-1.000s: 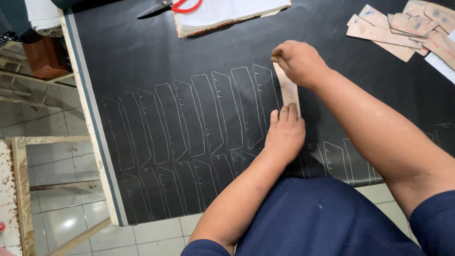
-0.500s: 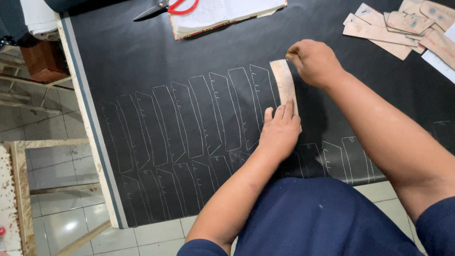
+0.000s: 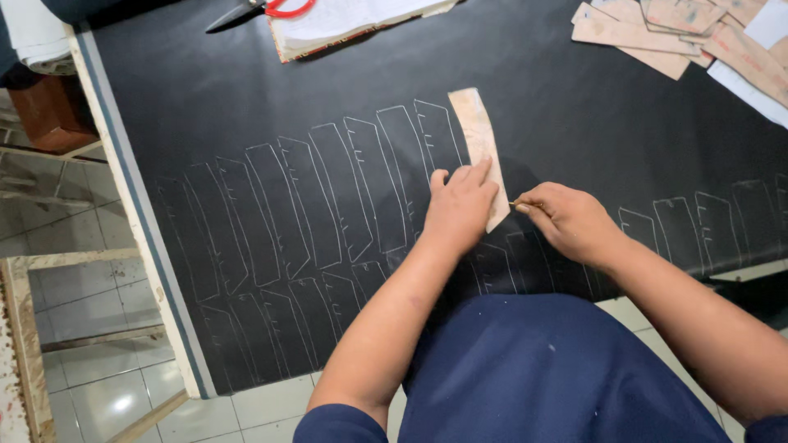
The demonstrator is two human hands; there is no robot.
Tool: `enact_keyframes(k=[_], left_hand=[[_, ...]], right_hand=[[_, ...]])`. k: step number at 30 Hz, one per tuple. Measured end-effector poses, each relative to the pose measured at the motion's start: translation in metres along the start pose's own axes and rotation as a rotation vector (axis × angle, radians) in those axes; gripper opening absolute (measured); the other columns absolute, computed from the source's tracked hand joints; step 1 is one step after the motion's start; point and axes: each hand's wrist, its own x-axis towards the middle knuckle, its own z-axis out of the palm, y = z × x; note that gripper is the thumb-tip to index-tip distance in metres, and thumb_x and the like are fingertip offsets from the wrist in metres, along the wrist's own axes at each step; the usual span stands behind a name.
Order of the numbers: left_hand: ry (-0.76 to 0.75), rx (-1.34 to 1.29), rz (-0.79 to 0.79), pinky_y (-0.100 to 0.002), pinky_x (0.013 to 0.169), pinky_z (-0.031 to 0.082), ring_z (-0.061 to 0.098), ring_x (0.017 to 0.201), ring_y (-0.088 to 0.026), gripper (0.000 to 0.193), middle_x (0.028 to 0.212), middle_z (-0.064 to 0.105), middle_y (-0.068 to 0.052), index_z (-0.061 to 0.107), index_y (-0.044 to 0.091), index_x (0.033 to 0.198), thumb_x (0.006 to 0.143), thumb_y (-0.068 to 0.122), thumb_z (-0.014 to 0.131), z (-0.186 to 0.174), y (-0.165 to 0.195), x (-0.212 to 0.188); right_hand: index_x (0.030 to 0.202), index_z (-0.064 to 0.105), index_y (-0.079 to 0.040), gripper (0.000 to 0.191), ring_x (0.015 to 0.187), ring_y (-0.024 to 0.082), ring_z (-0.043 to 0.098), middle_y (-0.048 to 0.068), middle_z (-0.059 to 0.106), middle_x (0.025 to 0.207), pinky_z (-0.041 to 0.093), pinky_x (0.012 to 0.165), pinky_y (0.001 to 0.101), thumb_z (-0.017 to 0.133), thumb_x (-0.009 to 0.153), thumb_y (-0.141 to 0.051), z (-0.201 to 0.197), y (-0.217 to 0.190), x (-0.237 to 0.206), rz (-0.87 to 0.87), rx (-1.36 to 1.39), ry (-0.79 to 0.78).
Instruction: The person uses a wooden pattern piece and a pencil to mark multiple rectangular sections on a large black fabric sheet. They repeatedly position the pattern, trace its edges, and shift it to adjacent areas to create a series of aligned outlines.
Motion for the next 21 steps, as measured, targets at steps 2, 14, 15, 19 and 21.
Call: enact_keyframes(k=[2,14,15,19,21], left_hand=[[0.003,-0.008,0.005,-0.054,0.105,0.035,0.056,0.126,-0.021,0.02,0.145,0.057,-0.007,0.073,0.015,0.1,0.081,0.013,0.067,0.001,-0.003,0.001],[0.031,-0.11,-0.001,-0.046,0.099,0.037,0.06,0.117,-0.018,0.014,0.137,0.063,0.001,0.072,0.014,0.091,0.078,0.014,0.075,-0.002,-0.014,0.006],[0.024,-0.123,0.001,-0.047,0.098,0.037,0.06,0.117,-0.019,0.014,0.136,0.063,0.001,0.073,0.014,0.09,0.077,0.016,0.077,-0.004,-0.015,0.007],[-0.016,-0.12,-0.009,-0.053,0.103,0.035,0.057,0.125,-0.021,0.01,0.138,0.062,-0.001,0.076,0.013,0.087,0.078,0.014,0.077,-0.009,-0.014,0.011],[0.005,-0.102,0.01,-0.06,0.108,0.031,0.053,0.132,-0.025,0.008,0.137,0.062,-0.003,0.077,0.012,0.082,0.074,0.013,0.077,-0.01,-0.013,0.012]], right_hand=[[0.104,0.073,-0.006,0.017,0.088,0.03,0.071,0.01,0.073,0.099,0.056,0.077,0.0381,0.066,0.096,-0.02,0.001,-0.001,-0.008,0.034,0.013,-0.014],[0.104,0.073,-0.008,0.016,0.085,0.028,0.072,0.01,0.073,0.097,0.057,0.076,0.0369,0.067,0.096,-0.02,0.01,-0.014,-0.017,0.061,0.05,-0.006],[0.104,0.073,-0.008,0.016,0.086,0.028,0.072,0.009,0.073,0.097,0.056,0.076,0.0371,0.067,0.095,-0.02,0.012,-0.017,-0.018,0.042,0.067,-0.009],[0.104,0.073,-0.008,0.017,0.085,0.029,0.072,0.009,0.073,0.096,0.057,0.076,0.0369,0.067,0.094,-0.021,0.019,-0.024,-0.021,0.008,0.109,-0.048],[0.104,0.072,-0.008,0.017,0.087,0.028,0.072,0.009,0.073,0.098,0.057,0.077,0.0367,0.067,0.095,-0.021,0.019,-0.025,-0.02,-0.025,0.113,-0.051]])
